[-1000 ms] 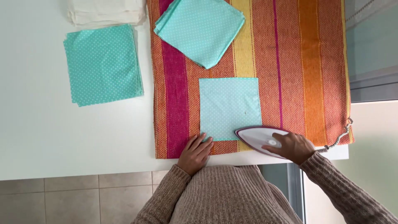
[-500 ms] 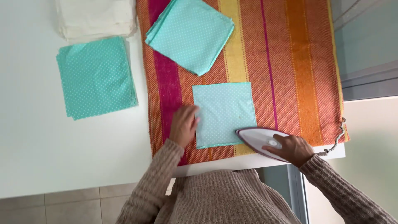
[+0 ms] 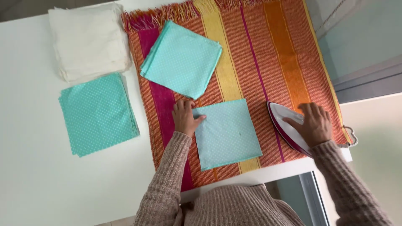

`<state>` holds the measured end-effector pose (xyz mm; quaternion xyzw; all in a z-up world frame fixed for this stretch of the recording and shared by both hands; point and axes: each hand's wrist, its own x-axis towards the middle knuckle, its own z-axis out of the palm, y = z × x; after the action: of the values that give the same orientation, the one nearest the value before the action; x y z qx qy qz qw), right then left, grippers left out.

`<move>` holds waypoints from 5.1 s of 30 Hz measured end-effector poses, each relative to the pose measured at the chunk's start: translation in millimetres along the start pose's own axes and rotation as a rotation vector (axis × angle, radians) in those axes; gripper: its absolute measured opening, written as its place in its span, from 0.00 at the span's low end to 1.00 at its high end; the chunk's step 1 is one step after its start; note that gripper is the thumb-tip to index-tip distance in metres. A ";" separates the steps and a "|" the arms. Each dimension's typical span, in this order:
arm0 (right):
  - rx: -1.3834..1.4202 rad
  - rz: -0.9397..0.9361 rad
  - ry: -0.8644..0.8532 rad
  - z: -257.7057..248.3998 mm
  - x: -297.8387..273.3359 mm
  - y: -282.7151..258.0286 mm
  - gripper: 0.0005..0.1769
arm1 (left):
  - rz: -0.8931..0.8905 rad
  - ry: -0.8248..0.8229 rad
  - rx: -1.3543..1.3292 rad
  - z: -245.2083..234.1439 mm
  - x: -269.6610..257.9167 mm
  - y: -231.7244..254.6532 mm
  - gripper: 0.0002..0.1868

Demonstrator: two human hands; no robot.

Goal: Ironing small square pieces of light blue polka-dot fabric on a table.

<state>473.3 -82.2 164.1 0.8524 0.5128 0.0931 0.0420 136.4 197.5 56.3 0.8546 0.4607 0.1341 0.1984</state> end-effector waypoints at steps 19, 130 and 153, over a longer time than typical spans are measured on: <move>0.912 -0.519 -0.849 119.5 199.2 -68.4 0.26 | -0.015 -0.055 -0.953 -48.0 -12.2 11.7 0.07; 0.423 -0.213 -0.705 -26.1 5.8 -81.8 0.35 | -0.046 -0.077 -0.568 -25.8 -42.6 -15.7 0.24; 0.374 -0.491 -0.541 9.3 101.7 -226.1 0.37 | -0.137 0.322 -0.690 -54.0 -83.1 -48.3 0.17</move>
<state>325.6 114.1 128.9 0.6913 0.6797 -0.2418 0.0408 33.8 163.3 77.9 0.6728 0.4698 0.4002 0.4081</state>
